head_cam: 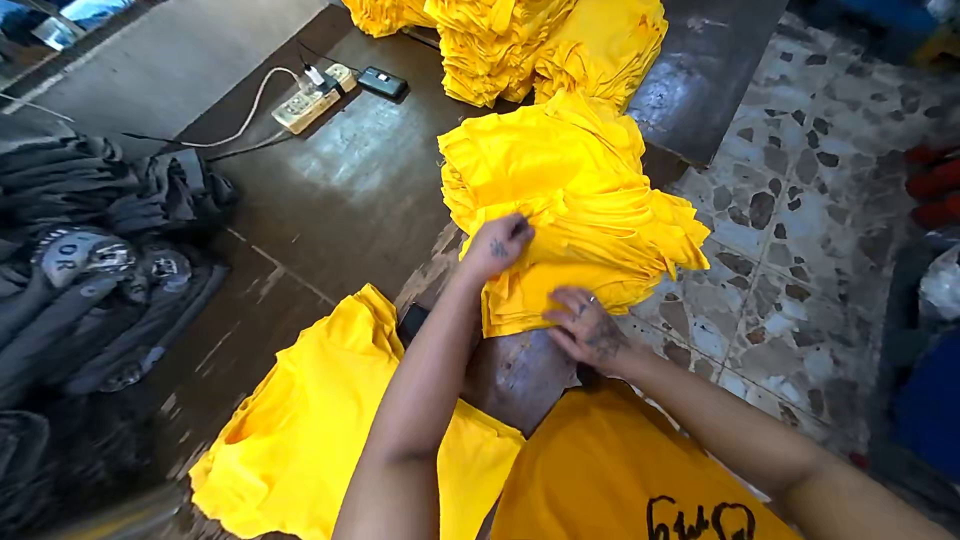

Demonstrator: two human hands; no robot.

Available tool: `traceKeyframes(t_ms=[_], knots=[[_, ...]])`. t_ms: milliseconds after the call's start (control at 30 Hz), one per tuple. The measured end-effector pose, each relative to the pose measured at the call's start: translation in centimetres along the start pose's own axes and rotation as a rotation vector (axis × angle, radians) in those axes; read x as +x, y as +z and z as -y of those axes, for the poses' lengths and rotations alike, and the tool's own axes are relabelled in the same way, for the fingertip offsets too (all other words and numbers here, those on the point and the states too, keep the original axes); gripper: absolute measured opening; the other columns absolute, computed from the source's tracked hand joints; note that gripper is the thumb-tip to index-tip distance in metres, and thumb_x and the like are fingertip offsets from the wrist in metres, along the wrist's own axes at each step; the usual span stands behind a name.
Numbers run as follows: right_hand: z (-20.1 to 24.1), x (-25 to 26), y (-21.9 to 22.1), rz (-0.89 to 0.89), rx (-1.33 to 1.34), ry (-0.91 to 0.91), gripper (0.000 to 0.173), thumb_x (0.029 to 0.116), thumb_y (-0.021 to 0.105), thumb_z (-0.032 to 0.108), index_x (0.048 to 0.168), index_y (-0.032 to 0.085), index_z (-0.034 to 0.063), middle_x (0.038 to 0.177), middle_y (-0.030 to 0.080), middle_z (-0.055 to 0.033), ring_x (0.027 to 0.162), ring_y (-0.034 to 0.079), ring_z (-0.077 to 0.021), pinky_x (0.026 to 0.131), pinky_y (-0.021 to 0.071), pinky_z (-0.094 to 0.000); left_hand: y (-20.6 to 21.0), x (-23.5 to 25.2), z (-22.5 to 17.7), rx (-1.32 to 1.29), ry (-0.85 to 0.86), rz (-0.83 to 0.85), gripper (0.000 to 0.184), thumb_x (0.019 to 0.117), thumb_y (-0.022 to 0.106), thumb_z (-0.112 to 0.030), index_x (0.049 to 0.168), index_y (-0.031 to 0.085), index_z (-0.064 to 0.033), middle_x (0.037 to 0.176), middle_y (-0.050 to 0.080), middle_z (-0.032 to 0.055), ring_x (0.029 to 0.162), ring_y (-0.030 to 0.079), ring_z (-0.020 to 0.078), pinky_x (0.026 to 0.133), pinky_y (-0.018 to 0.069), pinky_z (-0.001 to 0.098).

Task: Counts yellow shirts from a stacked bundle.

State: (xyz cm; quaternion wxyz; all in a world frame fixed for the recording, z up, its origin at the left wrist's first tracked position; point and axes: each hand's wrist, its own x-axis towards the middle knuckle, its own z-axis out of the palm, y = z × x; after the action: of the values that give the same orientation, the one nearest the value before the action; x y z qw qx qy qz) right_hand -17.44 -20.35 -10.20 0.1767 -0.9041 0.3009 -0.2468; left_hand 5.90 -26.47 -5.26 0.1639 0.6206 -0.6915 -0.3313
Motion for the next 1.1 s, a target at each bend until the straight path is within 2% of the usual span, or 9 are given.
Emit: traceKeyframes(t_ms=[100,167,233,333,467,600,733,900,1100], knots=[[-5.6,3.9,2.1,-0.106,-0.184,0.027,0.038,0.1,0.056,0.026,0.135,0.067,0.0165,0.152,0.051,-0.0202,0.146,0.037,-0.049,0.112,0.022,-0.0791,-0.5,0.9,-3.0,0.194,-0.068,-0.146,0.023,0.1007,0.056,-0.019,0.117,0.066,-0.0051,0.101,0.071,0.0195,0.097,0.07,0.0409,0.08,0.0529,0.0651],[-7.9,7.3,1.3,0.042,-0.217,0.135,0.051,0.098,0.062,0.026,0.149,0.056,0.0215,0.159,0.042,-0.0186,0.151,0.027,-0.0492,0.112,0.0111,-0.0825,1.6,-1.0,-4.0,0.181,0.143,-0.191,0.021,0.0948,0.062,-0.013,0.112,0.069,-0.0034,0.097,0.072,0.0169,0.089,0.072,0.037,0.074,0.0564,0.0607],[-9.0,9.0,1.3,0.2,-0.223,0.189,0.053,0.1018,0.059,0.034,0.154,0.049,0.0279,0.16,0.042,-0.017,0.151,0.029,-0.047,0.113,0.0116,-0.0821,3.7,-2.9,-3.4,0.126,0.243,-0.029,0.027,0.0982,0.065,-0.025,0.113,0.071,-0.0025,0.1,0.073,0.0163,0.093,0.072,0.0336,0.08,0.0573,0.0577],[-9.6,9.9,1.0,0.335,-0.201,0.228,0.055,0.1033,0.054,0.034,0.157,0.043,0.0334,0.164,0.037,-0.0146,0.152,0.028,-0.0447,0.113,0.014,-0.0789,4.9,-3.1,-2.0,0.131,-0.104,0.357,0.044,0.1024,0.06,-0.031,0.138,0.06,-0.0063,0.13,0.066,0.0211,0.123,0.062,0.0384,0.104,0.0459,0.0613],[-9.8,10.2,0.2,0.361,-0.111,0.231,0.058,0.1035,0.056,0.035,0.159,0.04,0.0295,0.165,0.034,-0.0134,0.154,0.025,-0.0415,0.117,0.0118,-0.0751,5.2,-3.6,0.2,-0.156,-0.12,0.202,0.033,0.1073,0.052,-0.024,0.119,0.067,0.0031,0.111,0.07,0.0219,0.109,0.066,0.0326,0.101,0.0484,0.0522],[-7.3,6.0,-1.1,-0.098,-0.036,0.145,0.039,0.0992,0.061,0.028,0.134,0.067,0.0112,0.144,0.058,-0.0193,0.141,0.047,-0.0412,0.118,0.0272,-0.0683,3.0,-3.4,0.0,-0.21,-0.134,0.186,0.039,0.1114,0.042,-0.025,0.123,0.063,0.0067,0.113,0.067,0.0258,0.11,0.064,0.0343,0.101,0.0469,0.0521],[-1.8,0.2,-1.9,-0.316,0.011,0.117,0.02,0.0945,0.061,0.012,0.101,0.075,-0.0008,0.1,0.074,-0.0193,0.096,0.072,-0.0351,0.089,0.0582,-0.0482,2.5,-2.7,0.1,-0.271,-0.173,0.206,0.041,0.1124,0.039,-0.023,0.119,0.063,0.009,0.109,0.065,0.0258,0.103,0.063,0.032,0.097,0.047,0.0498],[-4.8,-0.2,0.7,-0.178,-0.099,0.25,0.032,0.0956,0.066,0.027,0.119,0.073,0.0059,0.126,0.066,-0.0246,0.12,0.061,-0.047,0.101,0.0473,-0.0635,3.5,-1.9,1.7,-0.309,-0.146,0.218,0.038,0.1119,0.041,-0.025,0.108,0.065,0.0047,0.09,0.062,0.0147,0.082,0.058,0.0204,0.081,0.0489,0.0414],[-9.5,4.6,-2.2,-0.236,-0.093,0.218,0.019,0.0973,0.064,0.017,0.103,0.075,0.0027,0.107,0.07,-0.0208,0.106,0.065,-0.0413,0.093,0.0514,-0.0578,1.6,-1.5,0.4,-0.233,-0.042,0.02,0.036,0.111,0.043,-0.025,0.11,0.066,0.0038,0.092,0.066,0.0182,0.086,0.065,0.0277,0.083,0.0524,0.0502]])
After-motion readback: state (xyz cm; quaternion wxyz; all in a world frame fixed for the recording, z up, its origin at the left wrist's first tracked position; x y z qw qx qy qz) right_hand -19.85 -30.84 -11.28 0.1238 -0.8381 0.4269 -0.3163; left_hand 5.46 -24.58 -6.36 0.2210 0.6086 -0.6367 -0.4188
